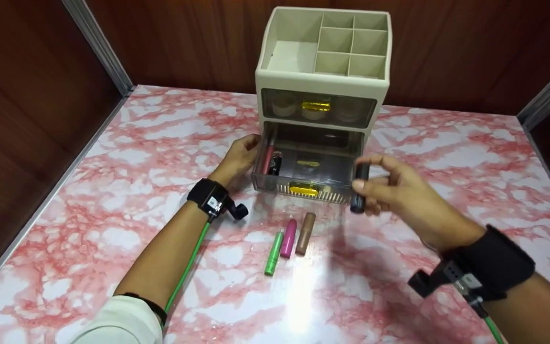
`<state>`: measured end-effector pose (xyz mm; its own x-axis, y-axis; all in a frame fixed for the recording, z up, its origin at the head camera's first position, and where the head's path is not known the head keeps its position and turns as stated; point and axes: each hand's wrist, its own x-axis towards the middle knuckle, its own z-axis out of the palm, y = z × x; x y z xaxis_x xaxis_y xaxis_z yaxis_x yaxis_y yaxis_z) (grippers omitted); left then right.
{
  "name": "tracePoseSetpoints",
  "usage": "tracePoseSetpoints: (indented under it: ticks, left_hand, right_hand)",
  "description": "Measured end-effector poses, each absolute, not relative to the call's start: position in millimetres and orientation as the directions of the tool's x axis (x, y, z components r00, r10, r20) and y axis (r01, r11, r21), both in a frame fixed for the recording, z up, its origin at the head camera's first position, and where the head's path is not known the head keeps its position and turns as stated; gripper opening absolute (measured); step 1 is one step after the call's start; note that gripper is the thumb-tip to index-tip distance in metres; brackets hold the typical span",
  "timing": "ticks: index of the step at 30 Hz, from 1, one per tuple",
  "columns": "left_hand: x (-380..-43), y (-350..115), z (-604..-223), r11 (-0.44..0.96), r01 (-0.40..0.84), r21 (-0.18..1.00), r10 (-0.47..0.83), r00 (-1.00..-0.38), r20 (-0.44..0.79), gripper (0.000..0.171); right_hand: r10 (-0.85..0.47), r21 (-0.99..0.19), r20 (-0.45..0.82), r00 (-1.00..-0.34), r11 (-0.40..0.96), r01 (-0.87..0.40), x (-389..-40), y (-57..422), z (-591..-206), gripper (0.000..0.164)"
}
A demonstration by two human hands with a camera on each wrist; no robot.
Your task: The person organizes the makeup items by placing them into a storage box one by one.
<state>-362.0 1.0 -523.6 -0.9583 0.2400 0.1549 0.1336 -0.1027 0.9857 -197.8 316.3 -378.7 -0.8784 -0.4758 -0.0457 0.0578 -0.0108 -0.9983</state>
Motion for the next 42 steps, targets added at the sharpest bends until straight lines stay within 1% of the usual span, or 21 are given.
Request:
tracePoseSetpoints:
  ticks: [2, 3, 5, 8, 11, 14, 18, 23, 24, 26, 29, 32, 35, 38, 42]
  left_hand:
    - [-363, 2, -522, -0.118, 0.122, 0.986, 0.259, -0.954, 0.149, 0.028]
    - [-364, 2, -521, -0.118, 0.123, 0.985, 0.267, -0.952, 0.151, 0.032]
    - [-365, 2, -520, -0.1, 0.125, 0.987, 0.277, -0.949, 0.148, 0.035]
    - [-365, 2, -520, -0.098, 0.13, 0.987, 0.276, -0.949, 0.152, 0.034]
    - [-363, 1, -521, -0.117, 0.119, 0.986, 0.269, -0.952, 0.147, 0.027]
    - [-363, 0, -520, -0.091, 0.135, 0.987, 0.252, -0.955, 0.154, 0.026]
    - [-364, 0, -519, -0.007, 0.176, 0.984, 0.219, -0.96, 0.173, 0.027]
    - [-364, 0, -521, -0.051, 0.161, 0.986, 0.223, -0.96, 0.168, 0.025]
    - [-364, 0, -521, -0.058, 0.162, 0.985, 0.227, -0.959, 0.171, 0.025]
    - [-363, 1, -522, -0.076, 0.158, 0.985, 0.24, -0.955, 0.172, 0.025]
    - [-361, 1, -523, -0.067, 0.145, 0.987, 0.253, -0.955, 0.157, 0.028]
    - [-359, 1, -523, -0.054, 0.125, 0.991, 0.26, -0.956, 0.135, 0.033]
    - [-361, 1, -522, -0.038, 0.13, 0.991, 0.262, -0.956, 0.136, 0.034]
    - [-361, 0, -521, -0.009, 0.151, 0.989, 0.26, -0.954, 0.148, 0.033]
    - [-362, 0, -520, 0.03, 0.175, 0.984, 0.255, -0.953, 0.162, 0.034]
  right_hand:
    - [-0.49, -0.998, -0.002, -0.872, -0.047, 0.028, -202, 313, -371, 0.04]
    - [-0.496, -0.997, 0.019, -0.868, -0.069, 0.018, -205, 311, -367, 0.04]
    - [-0.5, -0.995, 0.051, -0.865, -0.097, -0.002, -210, 306, -361, 0.039]
    - [-0.504, -0.994, 0.075, -0.86, -0.108, -0.024, -219, 297, -357, 0.037]
    - [-0.497, -0.995, 0.069, -0.865, -0.092, -0.027, -228, 288, -355, 0.037]
    - [-0.467, -0.996, 0.062, -0.882, -0.092, -0.022, -238, 279, -357, 0.036]
    - [-0.397, -0.993, 0.063, -0.915, -0.116, -0.018, -252, 264, -362, 0.034]
    - [-0.298, -0.992, 0.09, -0.95, -0.107, -0.06, -266, 244, -368, 0.035]
    - [-0.281, -0.993, 0.098, -0.955, -0.088, -0.076, -269, 240, -370, 0.035]
    - [-0.244, -0.993, 0.115, -0.963, -0.004, -0.118, -273, 235, -373, 0.036]
    - [-0.192, -0.972, 0.108, -0.976, 0.186, -0.144, -279, 228, -377, 0.037]
    - [-0.163, -0.916, 0.067, -0.984, 0.381, -0.125, -283, 223, -381, 0.04]
    - [-0.176, -0.852, 0.001, -0.984, 0.516, -0.093, -286, 221, -382, 0.044]
    - [-0.209, -0.801, -0.052, -0.977, 0.593, -0.084, -289, 218, -383, 0.044]
    - [-0.249, -0.743, -0.075, -0.966, 0.66, -0.112, -294, 214, -385, 0.039]
